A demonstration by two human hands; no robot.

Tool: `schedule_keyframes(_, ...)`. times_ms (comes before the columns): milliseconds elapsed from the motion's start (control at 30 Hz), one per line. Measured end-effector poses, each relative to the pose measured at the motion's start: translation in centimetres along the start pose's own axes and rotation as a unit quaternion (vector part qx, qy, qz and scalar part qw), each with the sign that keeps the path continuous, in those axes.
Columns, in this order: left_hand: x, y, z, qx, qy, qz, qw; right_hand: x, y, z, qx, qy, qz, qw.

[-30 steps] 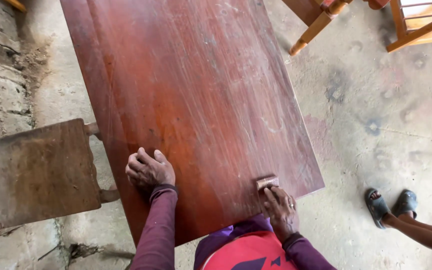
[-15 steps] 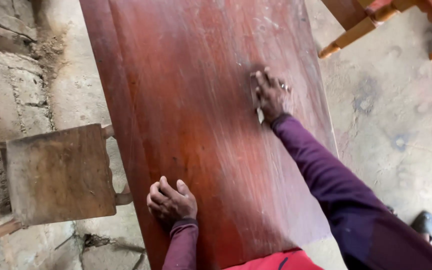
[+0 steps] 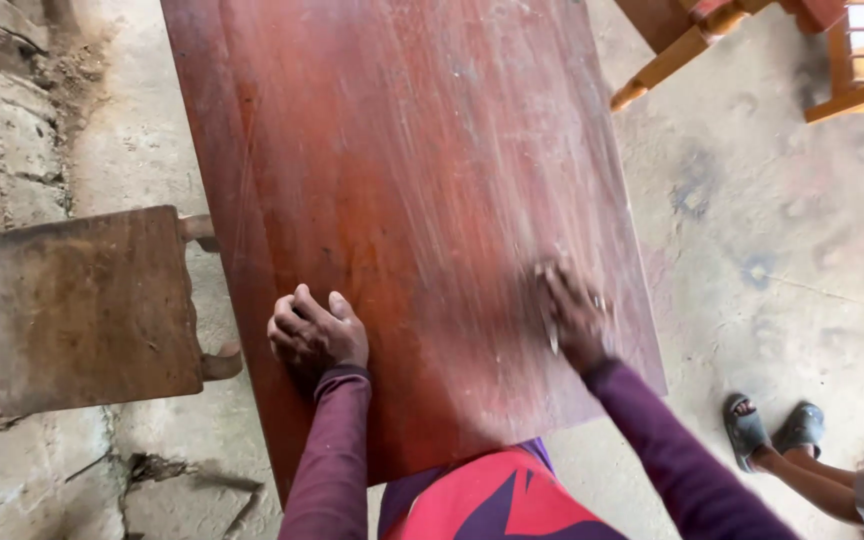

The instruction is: Sanding the surface of a wooden table to prepare it for finishing.

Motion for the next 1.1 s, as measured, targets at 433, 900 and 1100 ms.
schedule_keyframes(433, 0.0, 0.2, 0.2, 0.001, 0.015, 0.006, 1.000, -1.1, 2.8, 1.1, -0.016, 0.057, -0.044, 0.997)
schedule_keyframes(900, -0.4, 0.9, 0.2, -0.031, 0.002, -0.016, 0.999, -31.8, 9.0, 5.3, 0.047, 0.065, -0.066, 0.995)
schedule_keyframes(1100, 0.0, 0.9, 0.1, -0.014, 0.003, -0.006, 1.000, -3.6, 5.6, 3.0, -0.024, 0.001, -0.024, 0.999)
Point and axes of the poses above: each hand's wrist, its own x-axis away from the middle knuckle, its own y-axis out of the palm, z = x × y, the point moved 3 cm from there along -x, towards the middle knuckle, and after that the axes turned 5 degrees about x, right-handed, at the moved point
